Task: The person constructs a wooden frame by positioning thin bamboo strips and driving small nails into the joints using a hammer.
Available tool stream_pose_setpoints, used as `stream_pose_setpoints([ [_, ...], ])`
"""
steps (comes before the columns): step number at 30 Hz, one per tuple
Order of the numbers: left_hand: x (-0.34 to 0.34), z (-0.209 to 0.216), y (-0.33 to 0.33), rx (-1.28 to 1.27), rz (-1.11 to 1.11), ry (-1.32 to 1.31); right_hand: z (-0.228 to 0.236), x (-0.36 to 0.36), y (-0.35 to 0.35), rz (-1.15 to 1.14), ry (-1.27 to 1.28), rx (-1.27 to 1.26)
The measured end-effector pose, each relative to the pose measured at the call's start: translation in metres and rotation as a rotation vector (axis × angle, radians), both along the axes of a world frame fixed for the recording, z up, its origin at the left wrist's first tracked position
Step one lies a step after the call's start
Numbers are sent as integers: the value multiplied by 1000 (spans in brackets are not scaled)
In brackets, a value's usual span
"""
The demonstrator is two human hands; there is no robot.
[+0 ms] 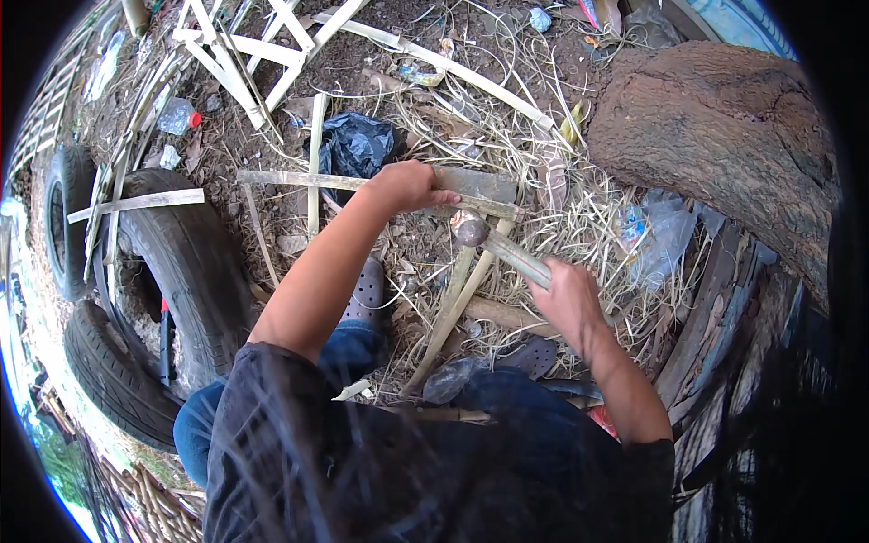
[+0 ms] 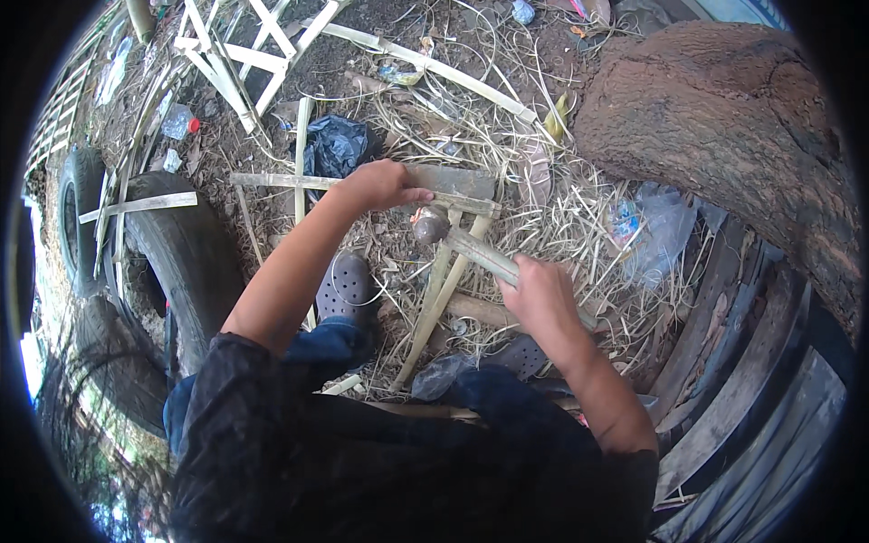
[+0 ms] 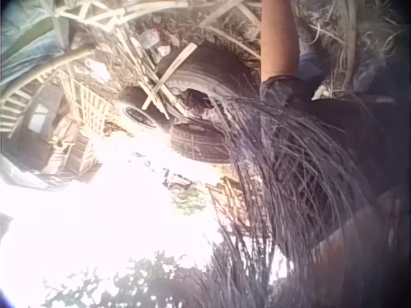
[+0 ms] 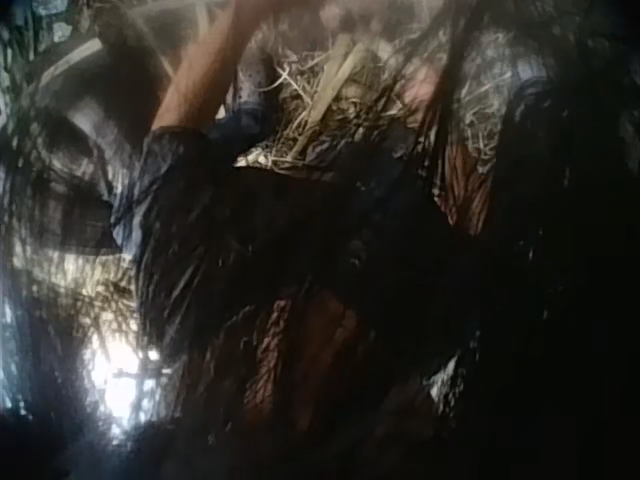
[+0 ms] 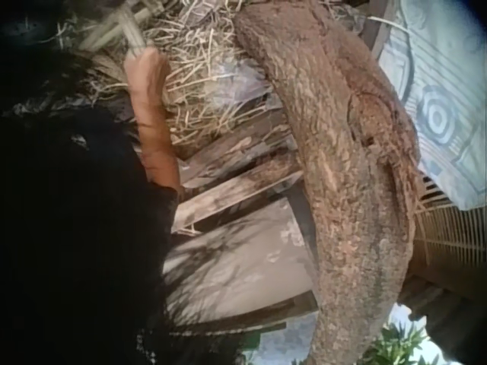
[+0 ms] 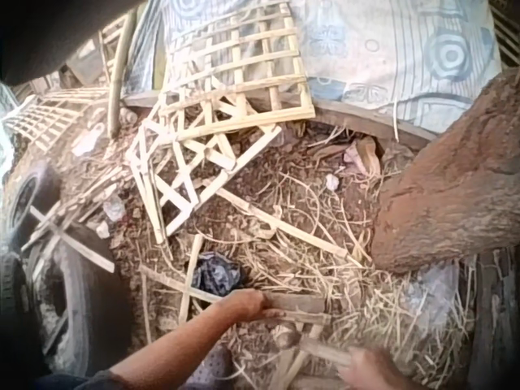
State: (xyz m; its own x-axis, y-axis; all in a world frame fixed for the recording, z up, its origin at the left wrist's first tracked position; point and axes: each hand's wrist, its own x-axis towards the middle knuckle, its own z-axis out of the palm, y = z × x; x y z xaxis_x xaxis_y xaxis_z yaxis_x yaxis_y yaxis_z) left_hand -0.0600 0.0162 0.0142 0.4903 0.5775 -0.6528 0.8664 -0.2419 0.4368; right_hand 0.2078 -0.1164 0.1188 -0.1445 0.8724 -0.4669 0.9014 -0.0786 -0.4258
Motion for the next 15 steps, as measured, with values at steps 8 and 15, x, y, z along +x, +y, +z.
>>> stream_pose_setpoints([
  [8, -2, -5, 1, 43, 1, 33, -5, -7, 11, 60, -110, 7],
  [15, -1, -2, 3, 53, 8, 39, -1, -12, 9, 112, -121, 39],
])
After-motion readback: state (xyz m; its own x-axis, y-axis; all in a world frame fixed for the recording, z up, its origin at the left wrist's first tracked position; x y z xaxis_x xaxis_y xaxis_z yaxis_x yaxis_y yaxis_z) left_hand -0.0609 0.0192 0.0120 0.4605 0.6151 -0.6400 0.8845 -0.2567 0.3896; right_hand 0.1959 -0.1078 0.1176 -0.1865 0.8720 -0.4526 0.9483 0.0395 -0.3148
